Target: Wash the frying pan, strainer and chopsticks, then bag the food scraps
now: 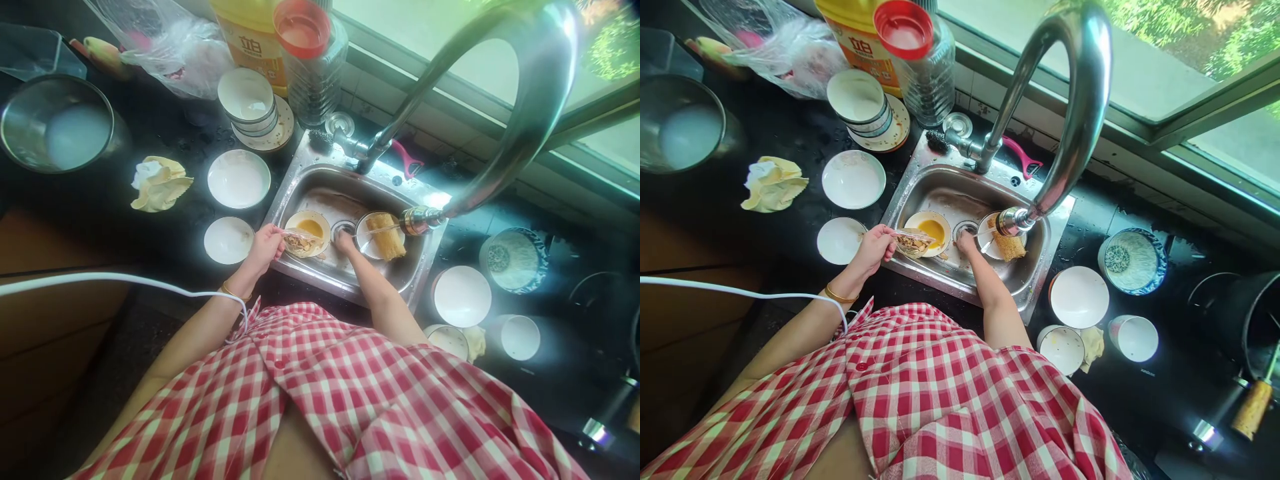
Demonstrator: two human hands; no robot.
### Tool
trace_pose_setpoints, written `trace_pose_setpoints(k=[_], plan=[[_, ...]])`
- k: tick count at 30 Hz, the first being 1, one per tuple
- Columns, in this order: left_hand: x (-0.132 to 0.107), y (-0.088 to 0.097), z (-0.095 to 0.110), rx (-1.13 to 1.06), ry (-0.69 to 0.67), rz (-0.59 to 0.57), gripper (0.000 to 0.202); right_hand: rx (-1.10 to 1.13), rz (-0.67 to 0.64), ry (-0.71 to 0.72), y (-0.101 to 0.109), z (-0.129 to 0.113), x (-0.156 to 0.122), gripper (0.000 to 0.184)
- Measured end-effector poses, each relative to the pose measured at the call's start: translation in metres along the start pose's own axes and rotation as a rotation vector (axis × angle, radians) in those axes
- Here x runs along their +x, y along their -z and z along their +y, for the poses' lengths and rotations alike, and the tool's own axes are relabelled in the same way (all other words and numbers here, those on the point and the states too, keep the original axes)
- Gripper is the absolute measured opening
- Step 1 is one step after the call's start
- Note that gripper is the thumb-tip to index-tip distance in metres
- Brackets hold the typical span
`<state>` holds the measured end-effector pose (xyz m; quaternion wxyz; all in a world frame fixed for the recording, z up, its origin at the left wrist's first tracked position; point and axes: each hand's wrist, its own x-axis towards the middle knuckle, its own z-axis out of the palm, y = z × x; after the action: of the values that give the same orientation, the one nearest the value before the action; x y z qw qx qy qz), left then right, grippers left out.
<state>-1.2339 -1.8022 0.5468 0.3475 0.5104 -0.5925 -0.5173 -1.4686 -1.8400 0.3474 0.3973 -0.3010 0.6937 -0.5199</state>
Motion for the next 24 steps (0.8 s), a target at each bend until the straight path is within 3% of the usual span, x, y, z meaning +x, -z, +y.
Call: trace_pose_setpoints(k=[4, 7, 11, 14, 16, 21, 24], plan=[[-0.002, 0.000, 0.002, 0.012, 0.005, 0.006, 0.012, -0.163, -0.011, 0.092, -0.003, 0.005, -0.026, 0.022], [-0.002, 0.000, 0.002, 0.005, 0.000, 0.002, 0.012, -0.346, -0.138, 0.140, -0.009, 0.005, -0.047, 0.021], [-0.002, 0.001, 0.001, -0.007, -0.007, -0.009, 0.013, -0.425, -0.334, 0.122, -0.010, 0.003, -0.067, 0.027], [-0.002, 0.003, -0.001, -0.012, -0.017, -0.004, 0.013, -0.527, -0.421, 0.146, 0.000, 0.004, -0.077, 0.014], [-0.003, 0.003, -0.002, -0.009, -0.021, -0.002, 0.014, -0.591, -0.411, 0.149, 0.010, 0.007, -0.083, 0.008], [-0.005, 0.001, -0.001, -0.003, -0.011, -0.014, 0.015, -0.831, -0.204, 0.235, 0.024, 0.017, -0.076, 0.061], [-0.005, 0.000, 0.000, 0.005, -0.004, -0.012, 0.015, -0.895, -0.133, 0.330, 0.016, 0.022, -0.055, 0.068]])
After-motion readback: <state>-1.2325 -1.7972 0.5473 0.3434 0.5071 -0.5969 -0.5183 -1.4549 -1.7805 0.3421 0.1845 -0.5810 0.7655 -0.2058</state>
